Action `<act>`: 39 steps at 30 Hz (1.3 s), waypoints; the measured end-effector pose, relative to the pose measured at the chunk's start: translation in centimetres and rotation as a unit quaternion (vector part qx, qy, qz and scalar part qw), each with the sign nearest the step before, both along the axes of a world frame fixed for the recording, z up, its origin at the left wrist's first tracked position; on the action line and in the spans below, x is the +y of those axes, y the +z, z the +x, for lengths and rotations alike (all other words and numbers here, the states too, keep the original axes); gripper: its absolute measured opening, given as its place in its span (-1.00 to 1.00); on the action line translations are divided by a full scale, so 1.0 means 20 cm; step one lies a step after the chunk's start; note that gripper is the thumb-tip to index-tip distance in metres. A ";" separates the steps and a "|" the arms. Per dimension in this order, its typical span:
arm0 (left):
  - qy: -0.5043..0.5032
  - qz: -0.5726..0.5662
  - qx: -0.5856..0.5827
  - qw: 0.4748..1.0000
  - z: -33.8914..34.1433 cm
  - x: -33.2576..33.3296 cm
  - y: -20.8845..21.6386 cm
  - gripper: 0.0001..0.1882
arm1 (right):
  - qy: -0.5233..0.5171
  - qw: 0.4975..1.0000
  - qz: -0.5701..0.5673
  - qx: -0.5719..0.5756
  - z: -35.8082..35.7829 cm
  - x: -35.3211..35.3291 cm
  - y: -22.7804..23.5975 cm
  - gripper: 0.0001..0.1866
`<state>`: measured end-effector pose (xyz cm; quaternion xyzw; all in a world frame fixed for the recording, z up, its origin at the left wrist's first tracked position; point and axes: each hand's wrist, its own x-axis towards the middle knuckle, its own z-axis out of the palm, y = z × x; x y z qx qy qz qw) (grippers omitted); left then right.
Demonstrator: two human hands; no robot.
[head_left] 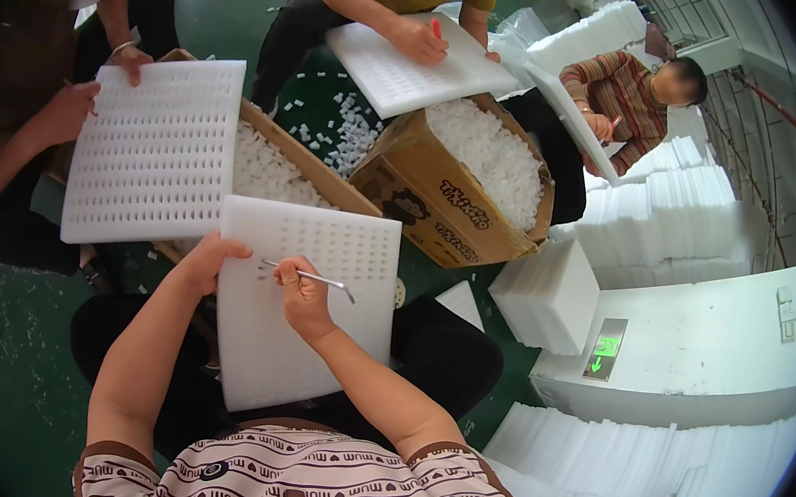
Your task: Use a metal hook tool to clear residue or small pieces from a perforated foam packaging tray.
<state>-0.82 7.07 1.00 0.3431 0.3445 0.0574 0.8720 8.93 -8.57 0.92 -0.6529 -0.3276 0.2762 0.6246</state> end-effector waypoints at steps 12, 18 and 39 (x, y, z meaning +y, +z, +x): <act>0.020 0.019 -0.050 0.998 0.09 -0.07 -0.12 -0.59 | 0.037 0.998 0.002 -0.056 0.13 -0.09 0.06 -0.76; 0.050 -0.015 -0.073 0.996 0.10 -0.09 -0.16 -0.61 | 0.037 0.997 0.016 -0.068 0.14 -0.06 0.03 -0.70; 0.056 -0.035 -0.050 0.997 0.12 -0.11 -0.09 -0.61 | 0.027 0.981 0.034 -0.190 0.19 -0.01 -0.05 -0.91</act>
